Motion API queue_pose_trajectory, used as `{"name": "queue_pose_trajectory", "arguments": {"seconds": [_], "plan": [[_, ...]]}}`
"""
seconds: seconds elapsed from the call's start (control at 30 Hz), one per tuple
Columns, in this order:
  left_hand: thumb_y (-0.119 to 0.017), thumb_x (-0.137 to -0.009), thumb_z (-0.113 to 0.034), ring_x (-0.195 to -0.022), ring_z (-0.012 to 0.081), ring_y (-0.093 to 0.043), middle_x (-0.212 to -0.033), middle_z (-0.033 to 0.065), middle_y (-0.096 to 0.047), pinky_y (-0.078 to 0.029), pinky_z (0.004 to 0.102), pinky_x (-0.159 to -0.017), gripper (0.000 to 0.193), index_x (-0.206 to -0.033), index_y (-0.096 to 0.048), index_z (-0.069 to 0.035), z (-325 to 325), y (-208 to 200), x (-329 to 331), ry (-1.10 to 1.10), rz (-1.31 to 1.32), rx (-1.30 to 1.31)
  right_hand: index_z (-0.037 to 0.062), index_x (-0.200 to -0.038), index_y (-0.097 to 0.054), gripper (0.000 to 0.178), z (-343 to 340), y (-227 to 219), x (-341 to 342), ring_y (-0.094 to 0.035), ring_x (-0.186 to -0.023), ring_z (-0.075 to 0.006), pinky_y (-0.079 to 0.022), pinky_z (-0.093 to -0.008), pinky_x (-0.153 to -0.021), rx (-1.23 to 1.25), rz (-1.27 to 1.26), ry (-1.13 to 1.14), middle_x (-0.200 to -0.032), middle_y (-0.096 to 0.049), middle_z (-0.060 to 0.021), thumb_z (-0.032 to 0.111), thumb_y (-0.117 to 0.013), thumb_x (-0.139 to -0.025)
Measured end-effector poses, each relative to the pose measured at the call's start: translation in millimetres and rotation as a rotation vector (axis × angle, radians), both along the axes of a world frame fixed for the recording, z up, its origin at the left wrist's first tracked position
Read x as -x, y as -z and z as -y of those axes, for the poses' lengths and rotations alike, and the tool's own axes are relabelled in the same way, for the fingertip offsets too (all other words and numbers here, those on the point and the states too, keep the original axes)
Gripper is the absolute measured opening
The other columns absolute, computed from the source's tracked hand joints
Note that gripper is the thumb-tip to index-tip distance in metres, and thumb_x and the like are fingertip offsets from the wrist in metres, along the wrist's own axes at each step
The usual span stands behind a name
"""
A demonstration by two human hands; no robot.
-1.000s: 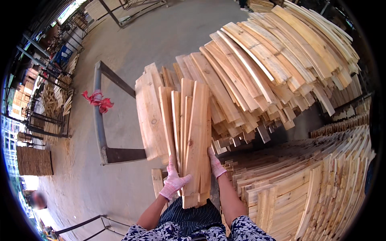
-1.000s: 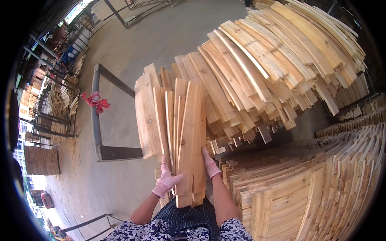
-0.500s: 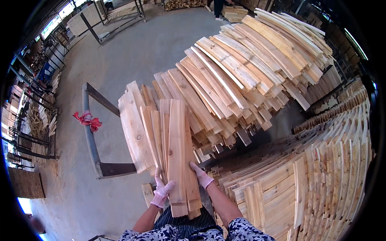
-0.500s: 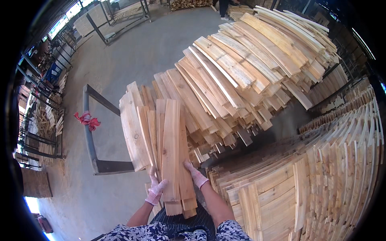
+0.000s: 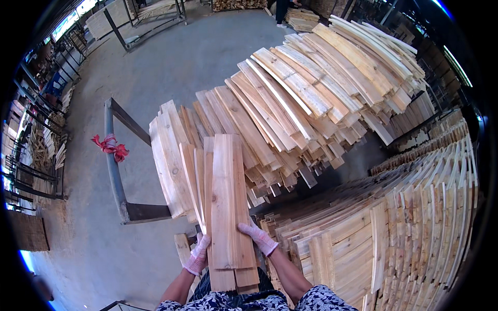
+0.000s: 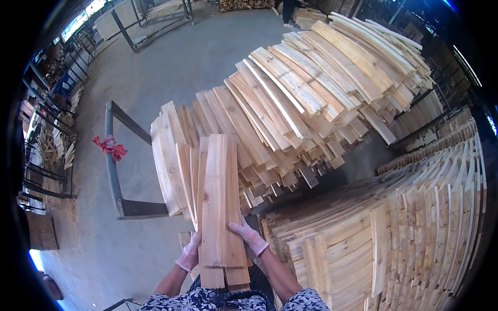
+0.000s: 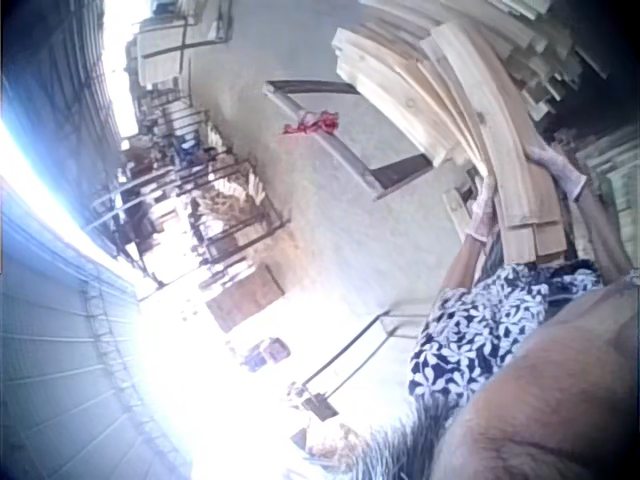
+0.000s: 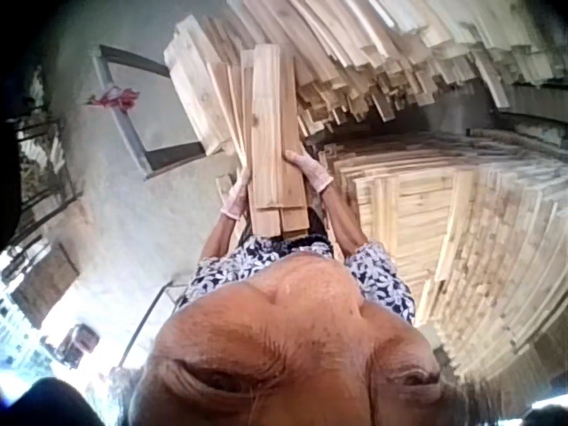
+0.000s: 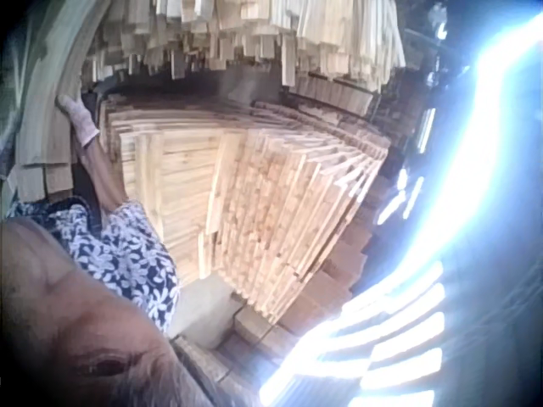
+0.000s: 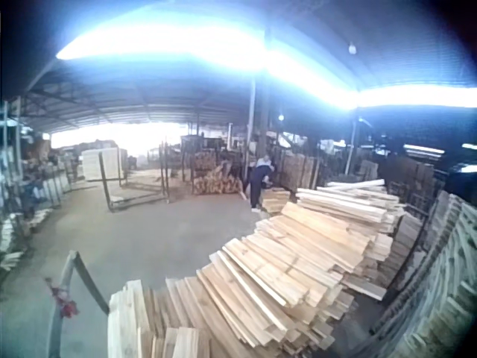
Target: The person picks up wooden planks from a large pile and places them onto a wooden pallet. They arrange the planks in a neat, organized stack, repeating the process of lifting and placing multiple times to build up the pile on the pallet.
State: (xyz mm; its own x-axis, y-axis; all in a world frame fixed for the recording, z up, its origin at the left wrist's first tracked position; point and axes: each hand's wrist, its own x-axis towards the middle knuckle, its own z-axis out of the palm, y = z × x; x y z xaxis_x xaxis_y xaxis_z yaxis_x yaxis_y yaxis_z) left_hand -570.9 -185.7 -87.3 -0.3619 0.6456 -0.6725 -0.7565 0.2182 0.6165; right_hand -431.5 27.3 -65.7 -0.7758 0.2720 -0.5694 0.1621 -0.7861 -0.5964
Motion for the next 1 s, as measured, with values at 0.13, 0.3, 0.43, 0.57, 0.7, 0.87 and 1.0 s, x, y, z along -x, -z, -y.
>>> {"name": "queue_pose_trajectory", "arguments": {"seconds": [0.13,0.3,0.43,0.57,0.7,0.87,1.0], "plan": [[-0.072,-0.087,-0.064,-0.123,0.0242,-0.061,-0.138,0.0082,-0.057,-0.056,0.0467,-0.099,0.087,-0.150,-0.036,-0.016,-4.7,13.1,22.3,-0.015,0.235,0.001,0.0074,-0.164,-0.016,0.103,5.0,-37.4,-2.4,-0.045,-0.139,-0.0244,-0.037,-0.0387,-0.116,-0.008,0.058,-0.005,-0.152,-0.045,-0.0126,0.037,-0.080,-0.088],[-0.075,-0.084,-0.065,-0.119,0.0248,-0.065,-0.135,0.0107,-0.063,-0.057,0.0429,-0.099,0.091,-0.150,-0.044,-0.011,-35.0,-23.4,22.8,-0.036,0.095,0.041,0.0064,-0.163,-0.017,0.104,0.8,-53.2,-1.3,-0.046,-0.138,-0.0240,-0.038,-0.0386,-0.115,-0.154,0.110,0.004,-0.150,-0.047,-0.0122,0.035,-0.081,-0.087],[-0.077,-0.084,-0.060,-0.121,0.0252,-0.063,-0.136,0.0095,-0.060,-0.056,0.0438,-0.101,0.094,-0.154,-0.035,-0.014,-34.4,-57.0,7.5,-0.033,0.046,-0.081,0.0065,-0.163,-0.018,0.103,2.1,-82.1,-21.3,-0.046,-0.137,-0.0234,-0.039,-0.0385,-0.114,-0.241,0.086,0.022,-0.149,-0.048,-0.0116,0.031,-0.082,-0.086],[-0.079,-0.085,-0.052,-0.128,0.0275,-0.057,-0.145,0.0122,-0.050,-0.055,0.0447,-0.102,0.106,-0.160,-0.014,-0.015,-50.1,-107.5,-4.5,0.072,-0.022,-0.179,0.0072,-0.162,-0.021,0.101,9.0,-113.6,-51.0,-0.046,-0.137,-0.0226,-0.040,-0.0391,-0.114,-0.290,-0.013,0.160,-0.148,-0.049,-0.0104,0.028,-0.083,-0.085],[-0.081,-0.084,-0.049,-0.132,0.0274,-0.052,-0.153,0.0147,-0.042,-0.051,0.0415,-0.106,0.120,-0.163,0.001,-0.011,-70.0,-126.5,-33.5,0.286,-0.091,-0.286,0.0092,-0.162,-0.026,0.100,32.1,-167.7,-109.6,-0.049,-0.135,-0.0221,-0.041,-0.0387,-0.113,-0.242,-0.023,0.413,-0.146,-0.051,-0.0095,0.023,-0.084,-0.082],[-0.081,-0.083,-0.047,-0.137,0.0264,-0.046,-0.154,0.0148,-0.039,-0.042,0.0400,-0.112,0.118,-0.163,-0.005,-0.007,-121.3,-166.0,-122.2,0.620,-0.051,-0.382,0.0102,-0.158,-0.033,0.090,81.4,-173.0,-210.7,-0.059,-0.123,-0.0246,-0.053,-0.0391,-0.102,-0.421,0.003,0.862,-0.139,-0.058,-0.0105,0.018,-0.082,-0.082],[-0.081,-0.082,-0.050,-0.144,0.0270,-0.036,-0.159,0.0188,-0.032,-0.033,0.0367,-0.119,0.119,-0.161,-0.010,0.002,-159.2,-160.6,-211.1,0.912,-0.009,-0.386,0.0023,-0.157,-0.029,0.087,122.3,-189.0,-280.4,-0.062,-0.118,-0.0268,-0.056,-0.0379,-0.096,-0.368,0.128,1.230,-0.135,-0.058,-0.0169,0.013,-0.077,-0.085]]}}
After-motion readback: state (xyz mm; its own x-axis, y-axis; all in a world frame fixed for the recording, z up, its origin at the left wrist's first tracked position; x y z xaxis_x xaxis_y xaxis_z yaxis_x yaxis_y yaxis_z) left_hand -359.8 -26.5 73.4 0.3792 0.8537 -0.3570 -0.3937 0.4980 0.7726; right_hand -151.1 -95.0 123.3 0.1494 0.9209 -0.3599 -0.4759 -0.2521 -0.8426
